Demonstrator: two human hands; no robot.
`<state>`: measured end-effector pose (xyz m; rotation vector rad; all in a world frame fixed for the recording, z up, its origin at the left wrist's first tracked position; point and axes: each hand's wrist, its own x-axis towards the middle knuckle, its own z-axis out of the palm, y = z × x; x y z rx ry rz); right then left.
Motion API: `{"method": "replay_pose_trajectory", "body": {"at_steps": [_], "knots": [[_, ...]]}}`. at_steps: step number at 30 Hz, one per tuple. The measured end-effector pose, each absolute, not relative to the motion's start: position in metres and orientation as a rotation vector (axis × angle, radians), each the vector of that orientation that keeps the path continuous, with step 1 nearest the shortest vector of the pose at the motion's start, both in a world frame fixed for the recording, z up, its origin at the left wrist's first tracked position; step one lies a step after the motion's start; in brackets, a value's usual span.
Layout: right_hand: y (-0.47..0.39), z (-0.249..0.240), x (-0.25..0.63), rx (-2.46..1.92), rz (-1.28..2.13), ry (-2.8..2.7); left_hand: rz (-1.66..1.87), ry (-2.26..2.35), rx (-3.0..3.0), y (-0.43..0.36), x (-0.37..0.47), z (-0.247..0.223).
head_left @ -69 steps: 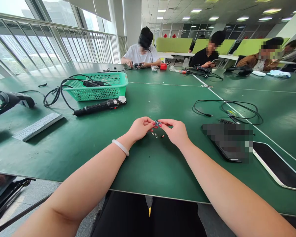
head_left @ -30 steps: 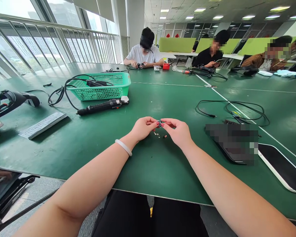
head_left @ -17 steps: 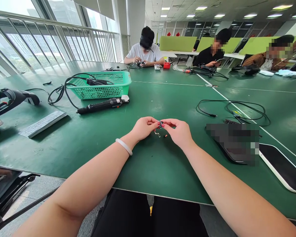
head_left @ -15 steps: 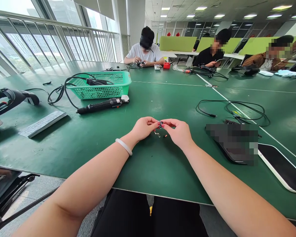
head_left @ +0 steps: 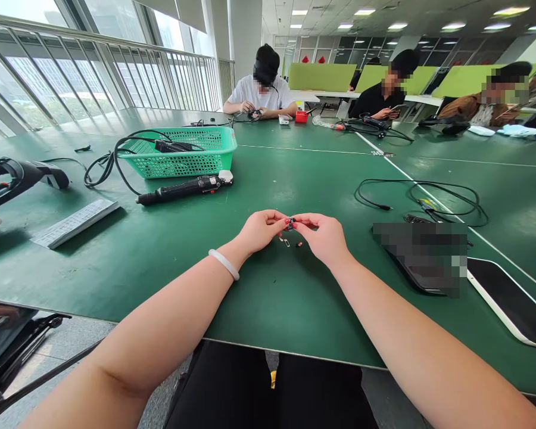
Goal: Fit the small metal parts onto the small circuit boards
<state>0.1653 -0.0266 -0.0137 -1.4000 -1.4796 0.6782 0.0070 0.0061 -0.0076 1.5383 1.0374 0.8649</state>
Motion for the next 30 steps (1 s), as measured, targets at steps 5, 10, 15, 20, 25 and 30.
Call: {"method": "replay_pose_trajectory", "body": {"at_steps": [5, 10, 15, 20, 25, 30], "knots": [[-0.026, -0.013, 0.167, -1.401, 0.659, -1.534, 0.847, 1.030, 1.539, 0.008, 0.006, -0.010], [-0.022, -0.020, 0.169, -1.505, 0.672, -1.631, 0.905, 1.163, 1.461, 0.010, 0.005, -0.010], [-0.022, -0.023, 0.162, -1.569, 0.385, -2.022, 0.968, 1.240, 1.313, 0.011, 0.005, -0.008], [-0.019, -0.024, 0.153, -1.616, 0.207, -2.222, 0.948, 1.278, 1.263, 0.011, 0.006, -0.008], [-0.017, -0.024, 0.156, -1.572, 0.198, -2.153, 0.940, 1.278, 1.266, 0.013, 0.005, -0.011], [-0.020, -0.017, 0.166, -1.496, 0.431, -1.683, 0.891, 1.237, 1.299, 0.010, 0.008, -0.010]]}}
